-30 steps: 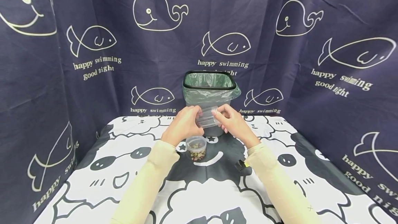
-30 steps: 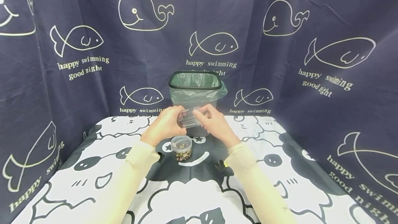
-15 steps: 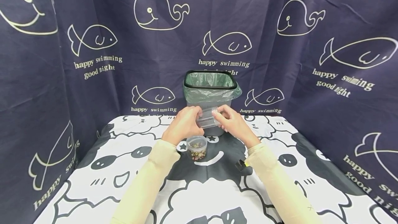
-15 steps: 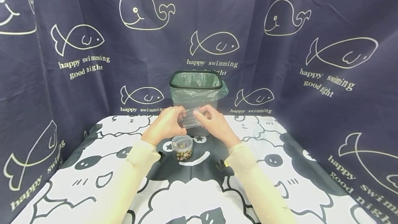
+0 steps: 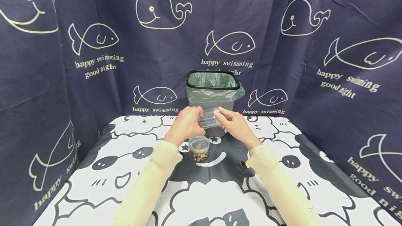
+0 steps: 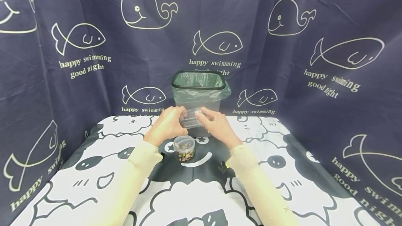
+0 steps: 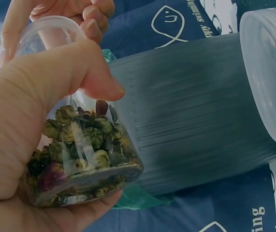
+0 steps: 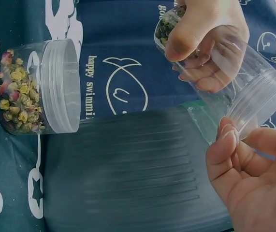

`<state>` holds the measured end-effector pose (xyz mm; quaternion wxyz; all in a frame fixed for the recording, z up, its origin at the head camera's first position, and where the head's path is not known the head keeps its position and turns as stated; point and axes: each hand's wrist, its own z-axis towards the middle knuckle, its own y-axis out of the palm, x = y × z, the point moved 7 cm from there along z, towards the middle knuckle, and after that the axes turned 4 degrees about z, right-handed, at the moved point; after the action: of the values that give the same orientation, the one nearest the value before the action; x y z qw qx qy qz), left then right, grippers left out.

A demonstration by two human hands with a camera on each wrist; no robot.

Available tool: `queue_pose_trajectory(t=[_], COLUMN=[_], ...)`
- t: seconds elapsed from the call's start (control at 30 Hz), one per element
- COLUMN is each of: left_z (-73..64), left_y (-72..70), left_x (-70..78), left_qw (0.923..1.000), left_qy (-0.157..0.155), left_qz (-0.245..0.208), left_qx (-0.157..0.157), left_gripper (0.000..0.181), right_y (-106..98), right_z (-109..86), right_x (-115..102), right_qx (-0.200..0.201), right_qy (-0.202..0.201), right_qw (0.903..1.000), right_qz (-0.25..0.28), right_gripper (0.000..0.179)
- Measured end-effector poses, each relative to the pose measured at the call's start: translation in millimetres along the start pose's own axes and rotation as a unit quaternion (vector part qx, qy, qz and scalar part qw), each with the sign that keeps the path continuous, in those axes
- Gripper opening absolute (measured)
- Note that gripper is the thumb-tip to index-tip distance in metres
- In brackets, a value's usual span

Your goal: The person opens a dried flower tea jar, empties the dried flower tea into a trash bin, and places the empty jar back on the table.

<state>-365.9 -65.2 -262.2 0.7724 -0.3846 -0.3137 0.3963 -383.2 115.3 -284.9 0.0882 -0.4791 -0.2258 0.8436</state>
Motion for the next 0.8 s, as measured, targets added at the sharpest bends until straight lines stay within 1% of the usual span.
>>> queue_pose_trajectory(t=[0.23,0.37,0.53,0.6,0.7,0.8], left_z=[-0.5,-1.0,-1.3,-0.8,-0.5,-1.0], left_y=[-2.1,-2.8,-2.7,-2.8,-3.4,-3.8], left_x=[0.1,-0.9,-3.5,-3.3,-3.0,-3.5], left_qw=[1.0,0.9999,0.9996,0.9995,0.9992,0.9984], left_qy=[0.0,-0.001,-0.007,-0.005,-0.002,-0.007], left_qz=[-0.007,-0.011,-0.024,-0.028,-0.036,-0.049], left_qx=[0.002,-0.004,-0.014,-0.015,-0.019,-0.026], left_gripper=[0.047,0.048,0.049,0.049,0.049,0.049], right_y=[-0.8,0.0,1.0,-0.2,-0.5,0.5], right_z=[-0.4,0.1,-0.3,-0.8,-1.2,-0.8], right_x=[-2.6,-3.4,-6.9,-8.7,-12.8,-15.2], right_qx=[-0.001,-0.009,-0.021,-0.019,-0.028,-0.04], right_qy=[-0.02,-0.03,-0.051,-0.061,-0.078,-0.092], right_qw=[0.9997,0.9994,0.9981,0.9975,0.9962,0.9945], right_qz=[-0.009,-0.013,-0.027,-0.029,-0.028,-0.031], right_gripper=[0.054,0.056,0.058,0.054,0.048,0.048])
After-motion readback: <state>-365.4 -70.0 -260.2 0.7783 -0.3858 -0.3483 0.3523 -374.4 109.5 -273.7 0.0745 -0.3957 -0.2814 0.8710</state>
